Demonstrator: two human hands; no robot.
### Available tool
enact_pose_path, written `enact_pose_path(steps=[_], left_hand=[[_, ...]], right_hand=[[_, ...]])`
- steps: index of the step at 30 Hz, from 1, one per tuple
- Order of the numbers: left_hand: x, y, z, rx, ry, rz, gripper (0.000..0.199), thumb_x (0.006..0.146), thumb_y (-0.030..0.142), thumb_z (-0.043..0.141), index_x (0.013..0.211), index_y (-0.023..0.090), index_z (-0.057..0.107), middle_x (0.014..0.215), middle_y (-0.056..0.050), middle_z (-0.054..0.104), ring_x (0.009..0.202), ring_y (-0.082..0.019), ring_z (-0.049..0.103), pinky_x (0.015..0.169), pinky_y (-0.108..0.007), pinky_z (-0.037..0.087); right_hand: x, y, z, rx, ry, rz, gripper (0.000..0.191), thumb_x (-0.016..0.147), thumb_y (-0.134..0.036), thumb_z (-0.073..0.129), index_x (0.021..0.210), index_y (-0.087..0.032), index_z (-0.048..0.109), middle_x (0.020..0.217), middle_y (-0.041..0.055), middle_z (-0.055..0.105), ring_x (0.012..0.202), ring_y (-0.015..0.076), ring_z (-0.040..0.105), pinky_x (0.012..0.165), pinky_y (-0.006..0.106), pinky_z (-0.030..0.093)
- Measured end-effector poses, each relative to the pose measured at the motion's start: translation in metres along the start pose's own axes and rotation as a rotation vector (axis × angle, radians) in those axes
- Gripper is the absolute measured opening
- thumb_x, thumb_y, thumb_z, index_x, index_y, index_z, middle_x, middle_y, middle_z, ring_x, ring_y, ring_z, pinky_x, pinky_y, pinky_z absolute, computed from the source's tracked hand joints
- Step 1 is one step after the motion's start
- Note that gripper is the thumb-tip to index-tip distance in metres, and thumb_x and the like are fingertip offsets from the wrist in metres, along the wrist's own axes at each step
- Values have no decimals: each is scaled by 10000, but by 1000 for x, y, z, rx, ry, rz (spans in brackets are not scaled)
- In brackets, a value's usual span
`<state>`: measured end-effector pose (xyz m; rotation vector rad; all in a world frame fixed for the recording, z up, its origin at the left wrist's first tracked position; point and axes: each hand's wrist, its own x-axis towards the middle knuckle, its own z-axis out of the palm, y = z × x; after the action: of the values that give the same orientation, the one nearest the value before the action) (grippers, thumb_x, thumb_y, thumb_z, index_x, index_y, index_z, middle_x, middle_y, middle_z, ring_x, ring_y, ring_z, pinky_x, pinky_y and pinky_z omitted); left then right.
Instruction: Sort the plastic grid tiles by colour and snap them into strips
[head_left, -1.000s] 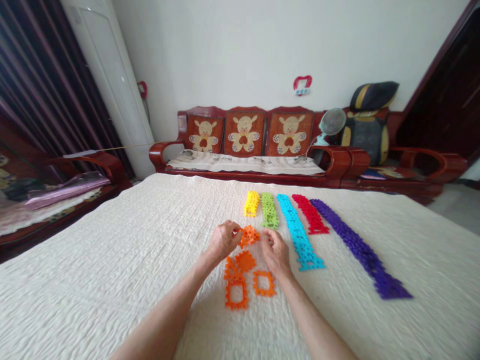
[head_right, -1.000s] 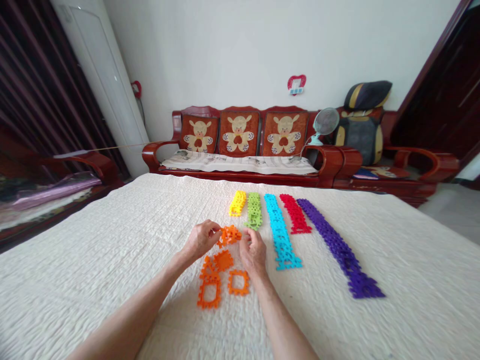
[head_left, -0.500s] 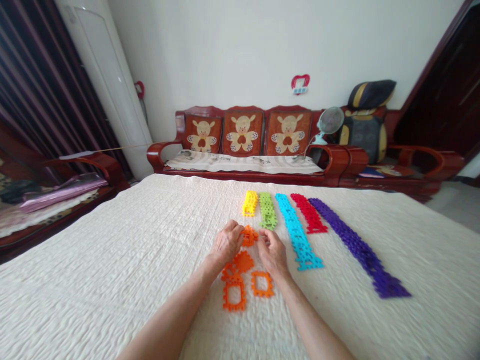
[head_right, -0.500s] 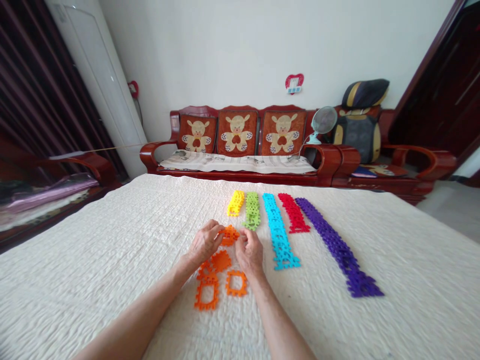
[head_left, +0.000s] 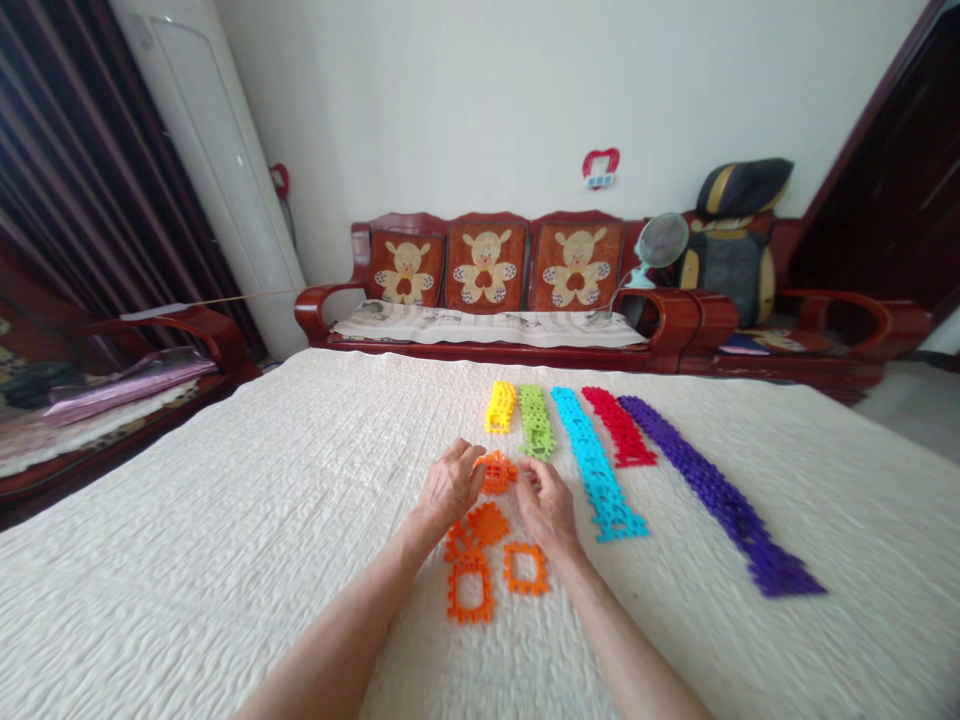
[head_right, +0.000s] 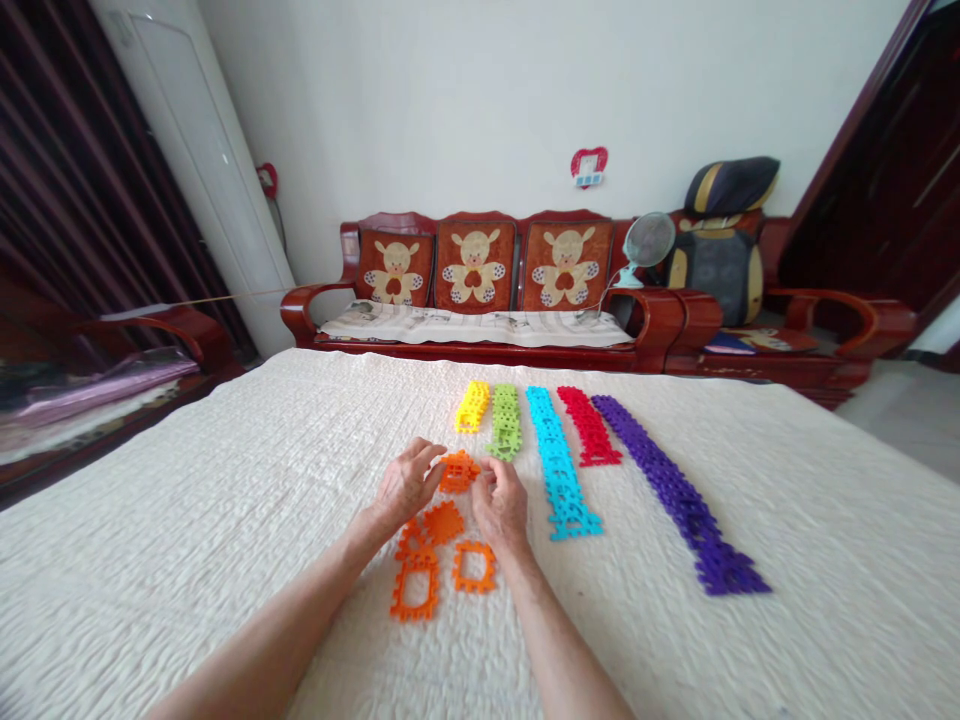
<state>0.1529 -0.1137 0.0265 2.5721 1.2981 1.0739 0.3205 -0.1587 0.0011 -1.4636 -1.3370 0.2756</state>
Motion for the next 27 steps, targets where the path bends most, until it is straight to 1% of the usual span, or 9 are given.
enact_pose_path(steps=[2, 4, 7, 10, 13, 16, 21, 23, 27], left_hand=[[2, 4, -13, 20, -79, -39, 251, 889, 226, 436, 934, 170, 676, 862, -69, 645, 719, -134, 609, 674, -248, 469], [4, 10, -28, 39, -240, -53, 236, 860, 253, 480, 852, 178, 703, 797, -52, 659, 706, -138, 615, 672, -246, 456], [2, 20, -43, 104, -495, -37, 261, 788, 376, 587, 919, 196, 724, 826, -51, 688, 741, -167, 632, 691, -265, 460], [-3, 29, -47, 222, -650, -58, 430, 714, 521, 640, 965, 180, 718, 899, -89, 693, 820, -221, 645, 710, -296, 476], [-7, 35, -44, 289, -724, -96, 489, 669, 582, 652, 925, 170, 711, 915, -108, 688, 844, -241, 646, 705, -301, 480], [-7, 34, -40, 265, -701, -128, 505, 619, 570, 692, 931, 173, 691, 899, -93, 682, 812, -231, 637, 663, -285, 466], [-1, 28, -40, 49, -629, -231, 127, 683, 276, 618, 740, 175, 671, 668, -3, 624, 617, -132, 555, 545, -226, 366], [2, 25, -40, -98, -592, -288, 105, 691, 232, 578, 700, 167, 660, 613, 19, 595, 576, -111, 526, 522, -215, 341], [5, 18, -33, -209, -334, -343, 148, 724, 202, 562, 786, 154, 687, 682, 3, 644, 627, -112, 562, 590, -216, 390]], right_hand=[[0, -1, 0, -2, -1, 14, 318, 782, -319, 451, 975, -168, 653, 952, 98, 706, 840, 215, 645, 766, 341, 508], [0, -1, 0, 0, -10, 22, 332, 777, -322, 448, 983, -162, 655, 958, 101, 707, 854, 219, 647, 775, 343, 507], [0, -2, -1, 8, -23, 28, 358, 760, -318, 446, 1000, -151, 653, 968, 106, 706, 842, 216, 649, 761, 336, 513], [1, -1, -1, 20, -18, 27, 366, 754, -314, 438, 1000, -146, 651, 983, 112, 705, 837, 215, 650, 742, 329, 519], [1, -1, -2, 27, -4, 17, 356, 754, -311, 438, 990, -153, 653, 979, 111, 707, 837, 214, 654, 736, 325, 522], [1, -1, -2, 29, 5, 9, 344, 757, -303, 445, 992, -161, 652, 973, 105, 708, 837, 210, 655, 734, 319, 523], [0, -1, -2, 33, 7, -4, 326, 761, -301, 454, 982, -166, 654, 966, 100, 710, 854, 213, 651, 766, 334, 517], [0, -1, -2, 35, 12, -4, 319, 763, -305, 460, 978, -172, 655, 964, 96, 711, 848, 212, 650, 773, 338, 514], [1, -3, -3, 42, 11, 17, 311, 773, -329, 469, 969, -174, 655, 950, 92, 711, 822, 207, 646, 770, 335, 509]])
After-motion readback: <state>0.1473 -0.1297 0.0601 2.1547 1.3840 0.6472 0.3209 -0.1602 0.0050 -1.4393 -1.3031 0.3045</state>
